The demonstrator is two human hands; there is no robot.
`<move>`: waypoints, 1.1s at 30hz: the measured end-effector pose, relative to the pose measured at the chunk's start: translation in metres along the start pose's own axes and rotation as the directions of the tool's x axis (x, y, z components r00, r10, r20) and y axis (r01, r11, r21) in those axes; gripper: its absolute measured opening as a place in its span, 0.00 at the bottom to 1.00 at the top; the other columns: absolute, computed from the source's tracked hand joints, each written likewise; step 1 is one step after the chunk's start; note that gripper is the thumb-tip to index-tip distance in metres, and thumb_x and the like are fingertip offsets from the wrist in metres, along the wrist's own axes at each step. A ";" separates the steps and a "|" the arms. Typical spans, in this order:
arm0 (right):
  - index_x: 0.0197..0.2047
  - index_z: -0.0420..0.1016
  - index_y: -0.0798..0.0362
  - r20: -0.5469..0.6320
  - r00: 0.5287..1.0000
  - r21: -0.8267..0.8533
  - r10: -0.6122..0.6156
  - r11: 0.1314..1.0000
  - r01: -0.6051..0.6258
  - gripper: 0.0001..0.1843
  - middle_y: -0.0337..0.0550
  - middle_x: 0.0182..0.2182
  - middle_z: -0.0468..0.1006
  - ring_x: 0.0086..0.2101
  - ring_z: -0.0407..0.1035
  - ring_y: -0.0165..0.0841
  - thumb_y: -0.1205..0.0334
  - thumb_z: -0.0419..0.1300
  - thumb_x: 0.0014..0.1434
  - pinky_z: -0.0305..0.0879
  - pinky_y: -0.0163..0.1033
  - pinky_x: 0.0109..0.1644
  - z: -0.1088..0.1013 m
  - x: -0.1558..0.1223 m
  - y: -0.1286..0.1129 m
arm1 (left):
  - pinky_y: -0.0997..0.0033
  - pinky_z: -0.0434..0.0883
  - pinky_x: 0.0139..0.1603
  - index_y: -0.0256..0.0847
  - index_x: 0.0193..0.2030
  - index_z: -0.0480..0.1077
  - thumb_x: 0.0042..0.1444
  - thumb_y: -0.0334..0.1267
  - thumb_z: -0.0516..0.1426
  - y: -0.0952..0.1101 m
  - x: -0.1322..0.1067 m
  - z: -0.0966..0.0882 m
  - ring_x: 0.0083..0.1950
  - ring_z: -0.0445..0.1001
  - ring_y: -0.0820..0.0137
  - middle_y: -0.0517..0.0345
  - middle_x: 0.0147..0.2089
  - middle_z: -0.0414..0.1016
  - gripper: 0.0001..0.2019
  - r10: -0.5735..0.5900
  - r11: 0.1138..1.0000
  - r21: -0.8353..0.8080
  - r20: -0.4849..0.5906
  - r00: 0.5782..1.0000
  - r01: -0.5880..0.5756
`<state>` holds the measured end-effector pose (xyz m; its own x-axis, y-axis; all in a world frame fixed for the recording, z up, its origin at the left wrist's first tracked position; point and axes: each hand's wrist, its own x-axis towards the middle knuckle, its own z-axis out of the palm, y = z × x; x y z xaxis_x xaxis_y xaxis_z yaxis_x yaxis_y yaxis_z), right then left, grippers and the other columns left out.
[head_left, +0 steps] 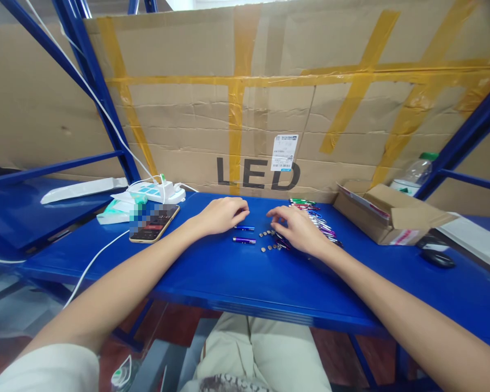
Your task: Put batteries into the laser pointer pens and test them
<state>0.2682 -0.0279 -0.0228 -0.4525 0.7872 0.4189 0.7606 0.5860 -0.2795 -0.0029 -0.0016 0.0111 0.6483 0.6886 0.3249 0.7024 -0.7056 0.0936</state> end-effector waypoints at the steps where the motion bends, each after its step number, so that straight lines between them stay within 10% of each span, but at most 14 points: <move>1: 0.52 0.79 0.50 0.001 1.000 -0.024 0.006 1.000 -0.006 0.12 0.48 0.45 0.86 0.46 0.75 0.45 0.65 0.57 0.70 0.62 0.49 0.57 -0.001 0.000 0.000 | 0.62 0.73 0.48 0.44 0.48 0.77 0.74 0.42 0.52 0.001 0.000 -0.001 0.49 0.81 0.59 0.53 0.50 0.84 0.12 0.005 1.000 -0.013 -0.017 1.000 -0.005; 8: 0.41 0.81 0.50 0.008 0.996 -0.068 0.092 0.993 -0.091 0.12 0.43 0.31 0.83 0.32 0.72 0.39 0.58 0.57 0.72 0.57 0.41 0.40 -0.008 -0.001 -0.002 | 0.62 0.72 0.48 0.43 0.46 0.77 0.74 0.44 0.53 -0.001 -0.001 0.000 0.50 0.80 0.58 0.52 0.50 0.83 0.13 -0.022 0.999 0.037 0.037 0.999 0.020; 33: 0.33 0.76 0.49 0.275 0.961 -0.046 0.029 0.999 -0.017 0.07 0.39 0.28 0.80 0.29 0.70 0.35 0.68 0.64 0.64 0.56 0.39 0.36 -0.026 -0.005 0.008 | 0.57 0.69 0.57 0.42 0.50 0.73 0.76 0.48 0.50 -0.012 -0.002 0.008 0.54 0.73 0.57 0.49 0.51 0.77 0.15 0.046 0.999 -0.032 0.102 0.994 -0.043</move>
<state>0.2889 -0.0326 -0.0045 -0.5410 0.8263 0.1568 0.7887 0.5632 -0.2466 -0.0101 0.0069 0.0020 0.7065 0.6689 0.2310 0.6643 -0.7394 0.1096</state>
